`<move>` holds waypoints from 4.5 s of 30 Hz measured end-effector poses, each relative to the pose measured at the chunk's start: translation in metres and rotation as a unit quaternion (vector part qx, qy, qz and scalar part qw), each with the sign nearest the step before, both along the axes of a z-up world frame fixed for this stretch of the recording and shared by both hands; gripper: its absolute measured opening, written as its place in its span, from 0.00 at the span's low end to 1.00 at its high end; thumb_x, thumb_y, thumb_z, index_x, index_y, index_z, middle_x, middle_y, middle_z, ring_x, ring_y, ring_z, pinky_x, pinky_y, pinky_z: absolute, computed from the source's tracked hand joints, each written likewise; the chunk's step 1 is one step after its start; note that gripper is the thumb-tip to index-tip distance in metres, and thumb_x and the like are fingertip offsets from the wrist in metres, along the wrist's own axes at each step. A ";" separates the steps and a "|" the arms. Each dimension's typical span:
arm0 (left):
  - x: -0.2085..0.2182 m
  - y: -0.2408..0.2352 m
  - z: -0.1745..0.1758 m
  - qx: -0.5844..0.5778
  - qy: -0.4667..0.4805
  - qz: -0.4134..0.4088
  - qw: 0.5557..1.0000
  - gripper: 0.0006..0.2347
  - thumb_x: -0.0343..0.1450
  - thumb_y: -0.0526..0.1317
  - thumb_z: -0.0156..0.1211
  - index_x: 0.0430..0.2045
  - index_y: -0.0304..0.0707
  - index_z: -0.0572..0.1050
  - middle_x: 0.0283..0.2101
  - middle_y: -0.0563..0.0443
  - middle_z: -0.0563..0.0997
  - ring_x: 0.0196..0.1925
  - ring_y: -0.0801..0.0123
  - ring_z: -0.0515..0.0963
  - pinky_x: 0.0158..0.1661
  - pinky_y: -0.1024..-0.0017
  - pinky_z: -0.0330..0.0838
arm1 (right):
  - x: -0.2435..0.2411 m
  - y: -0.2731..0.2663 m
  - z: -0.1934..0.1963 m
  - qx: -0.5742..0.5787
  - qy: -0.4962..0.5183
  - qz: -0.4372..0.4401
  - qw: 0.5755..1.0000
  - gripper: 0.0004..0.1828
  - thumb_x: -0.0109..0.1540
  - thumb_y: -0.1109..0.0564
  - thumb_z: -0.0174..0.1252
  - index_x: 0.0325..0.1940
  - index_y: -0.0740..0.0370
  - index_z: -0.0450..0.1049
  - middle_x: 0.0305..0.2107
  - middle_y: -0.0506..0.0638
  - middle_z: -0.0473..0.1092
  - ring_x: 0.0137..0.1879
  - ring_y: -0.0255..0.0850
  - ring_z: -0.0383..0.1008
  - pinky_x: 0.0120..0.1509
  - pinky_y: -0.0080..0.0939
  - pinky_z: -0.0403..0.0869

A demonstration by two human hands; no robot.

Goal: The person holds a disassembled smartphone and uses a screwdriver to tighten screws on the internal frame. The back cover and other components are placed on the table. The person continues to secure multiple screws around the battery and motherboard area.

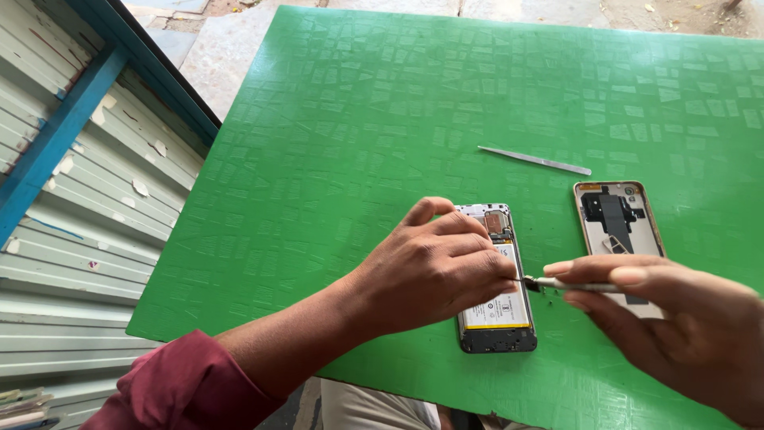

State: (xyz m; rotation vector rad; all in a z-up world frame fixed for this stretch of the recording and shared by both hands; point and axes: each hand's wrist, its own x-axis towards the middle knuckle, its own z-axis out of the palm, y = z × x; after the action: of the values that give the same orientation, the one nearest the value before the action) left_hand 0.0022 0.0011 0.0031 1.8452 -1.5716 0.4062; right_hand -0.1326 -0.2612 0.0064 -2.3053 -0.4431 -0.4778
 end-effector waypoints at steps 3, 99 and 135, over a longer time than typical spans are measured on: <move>0.003 0.002 0.000 -0.018 0.003 0.000 1.000 0.07 0.73 0.47 0.69 0.36 0.48 0.80 0.39 0.61 0.85 0.51 0.70 0.82 0.60 0.64 0.65 | -0.003 -0.017 0.008 0.508 0.385 -0.031 0.769 0.21 0.70 0.61 0.47 0.63 0.82 0.67 0.55 0.76 0.73 0.58 0.54 0.79 0.63 0.45 0.76; 0.013 0.006 -0.018 0.115 0.079 -0.008 0.990 0.18 0.67 0.38 0.65 0.52 0.47 0.73 0.64 0.47 0.73 0.72 0.54 0.66 0.67 0.47 0.55 | 0.007 0.047 0.013 -0.039 0.102 0.107 0.988 0.24 0.61 0.59 0.65 0.60 0.53 0.65 0.43 0.47 0.81 0.48 0.38 0.86 0.48 0.34 0.85; 0.018 0.009 -0.016 0.235 0.091 0.036 0.967 0.38 0.69 0.66 0.59 0.69 0.44 0.58 0.74 0.33 0.53 0.76 0.43 0.50 0.70 0.40 0.36 | 0.030 0.082 0.051 -0.222 0.125 0.038 0.966 0.27 0.56 0.43 0.68 0.56 0.54 0.74 0.35 0.47 0.80 0.38 0.39 0.83 0.37 0.42 0.78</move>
State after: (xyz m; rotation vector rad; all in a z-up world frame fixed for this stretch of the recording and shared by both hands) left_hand 0.0201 0.0102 -0.0125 2.2244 -1.5672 -0.1208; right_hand -0.1024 -0.1794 0.0570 -2.7204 -0.5529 -0.0429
